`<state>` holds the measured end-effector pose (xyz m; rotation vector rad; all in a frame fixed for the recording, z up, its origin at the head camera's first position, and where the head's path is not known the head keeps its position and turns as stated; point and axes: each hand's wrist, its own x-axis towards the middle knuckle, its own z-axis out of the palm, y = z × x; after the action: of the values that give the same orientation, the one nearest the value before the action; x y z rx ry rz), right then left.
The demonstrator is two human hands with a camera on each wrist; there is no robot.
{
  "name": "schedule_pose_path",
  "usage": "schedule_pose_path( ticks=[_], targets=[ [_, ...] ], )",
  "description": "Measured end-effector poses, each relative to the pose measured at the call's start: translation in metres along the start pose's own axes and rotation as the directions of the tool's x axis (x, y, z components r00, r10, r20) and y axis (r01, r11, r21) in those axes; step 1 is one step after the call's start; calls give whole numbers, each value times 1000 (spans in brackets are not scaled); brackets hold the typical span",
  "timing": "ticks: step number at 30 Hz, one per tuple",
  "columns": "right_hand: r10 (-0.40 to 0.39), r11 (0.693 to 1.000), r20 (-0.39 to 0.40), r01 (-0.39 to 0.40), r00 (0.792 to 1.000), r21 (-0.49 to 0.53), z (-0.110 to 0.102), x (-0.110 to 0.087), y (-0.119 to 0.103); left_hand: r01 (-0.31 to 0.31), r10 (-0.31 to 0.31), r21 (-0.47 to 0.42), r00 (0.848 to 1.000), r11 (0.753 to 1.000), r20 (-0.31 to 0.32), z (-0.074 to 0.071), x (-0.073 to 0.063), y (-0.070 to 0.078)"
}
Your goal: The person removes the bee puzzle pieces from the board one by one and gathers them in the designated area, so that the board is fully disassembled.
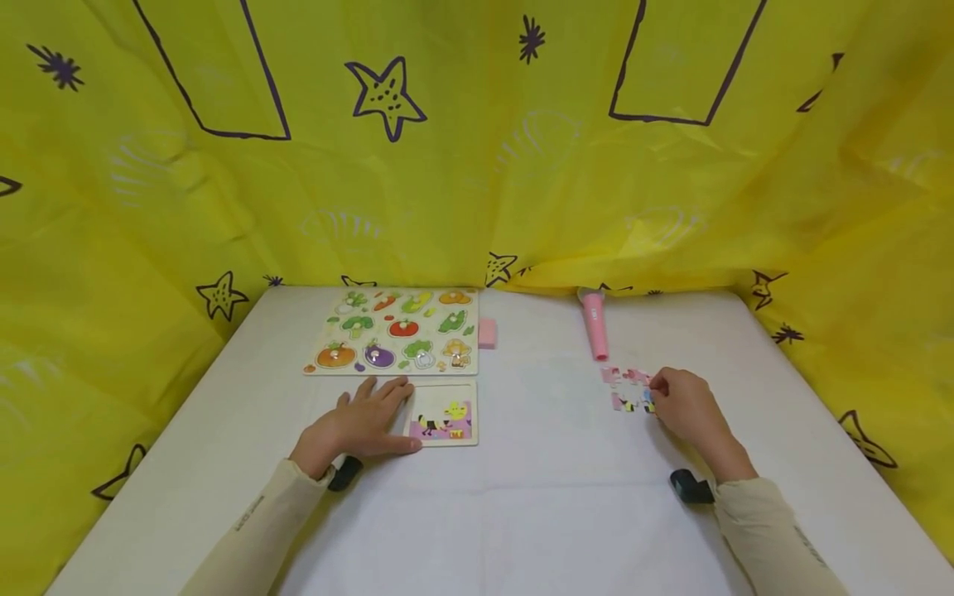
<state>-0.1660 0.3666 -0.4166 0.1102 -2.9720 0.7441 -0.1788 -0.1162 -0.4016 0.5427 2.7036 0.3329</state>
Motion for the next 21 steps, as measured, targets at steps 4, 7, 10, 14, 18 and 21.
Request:
schedule_pose_path(
  ticks=[4, 7, 10, 14, 18, 21],
  targets=[
    [0, 1000, 18, 1, 1000, -18, -1, 1, 0, 1, -1, 5, 1000, 1000, -1, 1, 0, 0],
    [2, 1000, 32, -1, 999, -23, -1, 1, 0, 3, -3, 1, 1000, 1000, 2, 2, 1, -1],
    [2, 1000, 46, -1, 999, -22, -2, 0, -1, 5, -5, 0, 1000, 1000, 3, 2, 1, 0],
    [-28, 999, 53, 29, 998, -16, -3, -1, -3, 8, -8, 3, 1000, 1000, 0, 2, 1, -1],
    [-46, 999, 54, 47, 998, -14, -1, -2, -5, 10, -10, 3, 1000, 1000, -2, 3, 2, -1],
    [-33, 999, 60, 34, 998, -16, 0, -3, -5, 7, -7, 0, 1000, 1000, -2, 3, 2, -1]
  ],
)
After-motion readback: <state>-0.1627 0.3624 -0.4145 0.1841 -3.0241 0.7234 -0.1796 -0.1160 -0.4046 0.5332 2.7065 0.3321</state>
